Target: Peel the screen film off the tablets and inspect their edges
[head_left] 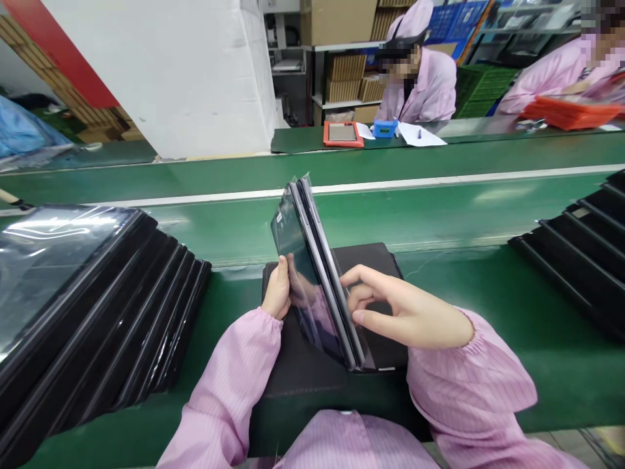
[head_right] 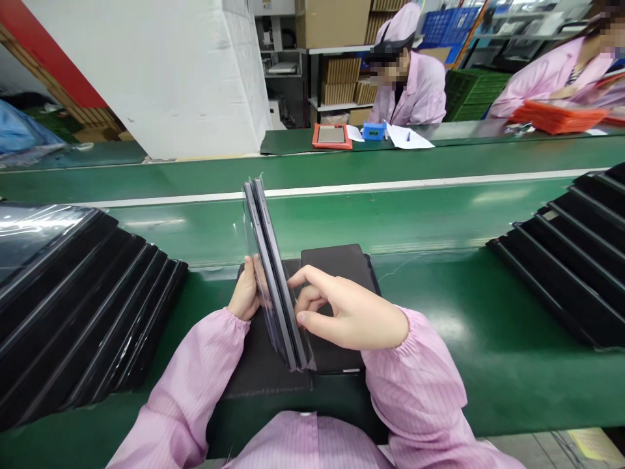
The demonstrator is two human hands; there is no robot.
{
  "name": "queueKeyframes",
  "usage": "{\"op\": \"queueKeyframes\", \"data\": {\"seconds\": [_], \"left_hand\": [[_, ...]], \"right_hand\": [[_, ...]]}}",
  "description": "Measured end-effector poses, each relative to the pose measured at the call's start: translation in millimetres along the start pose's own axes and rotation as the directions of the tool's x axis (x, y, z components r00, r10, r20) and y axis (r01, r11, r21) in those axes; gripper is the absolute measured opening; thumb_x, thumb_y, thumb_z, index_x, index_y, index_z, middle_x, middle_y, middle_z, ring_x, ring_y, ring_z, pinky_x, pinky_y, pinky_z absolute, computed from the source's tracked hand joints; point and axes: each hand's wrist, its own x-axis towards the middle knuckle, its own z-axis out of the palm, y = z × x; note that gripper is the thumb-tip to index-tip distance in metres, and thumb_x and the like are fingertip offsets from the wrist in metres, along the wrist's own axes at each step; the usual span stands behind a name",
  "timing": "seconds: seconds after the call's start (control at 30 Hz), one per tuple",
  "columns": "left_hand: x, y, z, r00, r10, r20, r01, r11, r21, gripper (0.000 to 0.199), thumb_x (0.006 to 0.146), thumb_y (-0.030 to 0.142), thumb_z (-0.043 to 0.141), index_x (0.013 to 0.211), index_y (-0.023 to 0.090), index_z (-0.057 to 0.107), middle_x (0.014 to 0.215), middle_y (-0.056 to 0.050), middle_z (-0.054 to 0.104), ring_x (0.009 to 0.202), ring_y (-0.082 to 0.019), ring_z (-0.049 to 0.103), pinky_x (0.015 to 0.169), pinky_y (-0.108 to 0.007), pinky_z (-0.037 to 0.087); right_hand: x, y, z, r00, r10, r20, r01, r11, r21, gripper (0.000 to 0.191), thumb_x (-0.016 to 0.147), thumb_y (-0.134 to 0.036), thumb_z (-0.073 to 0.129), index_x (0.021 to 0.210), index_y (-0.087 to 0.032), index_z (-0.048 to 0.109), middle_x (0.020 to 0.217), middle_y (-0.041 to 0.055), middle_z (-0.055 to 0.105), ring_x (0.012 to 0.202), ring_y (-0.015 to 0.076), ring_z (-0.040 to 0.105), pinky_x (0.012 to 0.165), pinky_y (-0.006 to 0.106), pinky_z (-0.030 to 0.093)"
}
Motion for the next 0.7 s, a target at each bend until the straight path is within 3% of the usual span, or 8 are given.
{"op": "queueKeyframes", "data": {"seconds": [0.33, 0.7], "left_hand": [[-1.4, 1.5, 2.3, 0.999, 0.032, -0.020, -0.032, 0.999, 0.010, 0.065, 0.073, 0.078, 0.059, 0.089, 0.015, 0.069, 0.067, -0.005, 0.070, 0.075, -0.021, 0.070, 0.066, -0.028, 0.054], [-2.6, 3.6, 3.1, 1.000, 0.019, 0.005, -0.019, 1.000, 0.015, 0.066, 0.072, 0.079, 0.059, 0.085, 0.016, 0.067, 0.069, -0.005, 0.069, 0.076, -0.022, 0.070, 0.069, -0.031, 0.054]], "right_hand": [[1.1, -5.7, 0.1, 0.999, -0.032, -0.007, 0.032, 0.999, -0.042, 0.017, 0.092, -0.023, 0.055, 0.107, -0.020, 0.050, 0.083, -0.0005, 0.071, 0.076, 0.0142, 0.065, 0.077, 0.031, 0.051], [1.1, -3.0, 1.8, 0.999, -0.041, -0.021, 0.039, 0.997, -0.062, 0.019, 0.091, -0.019, 0.052, 0.110, -0.019, 0.049, 0.083, -0.0010, 0.072, 0.076, 0.0144, 0.066, 0.076, 0.030, 0.049]]}}
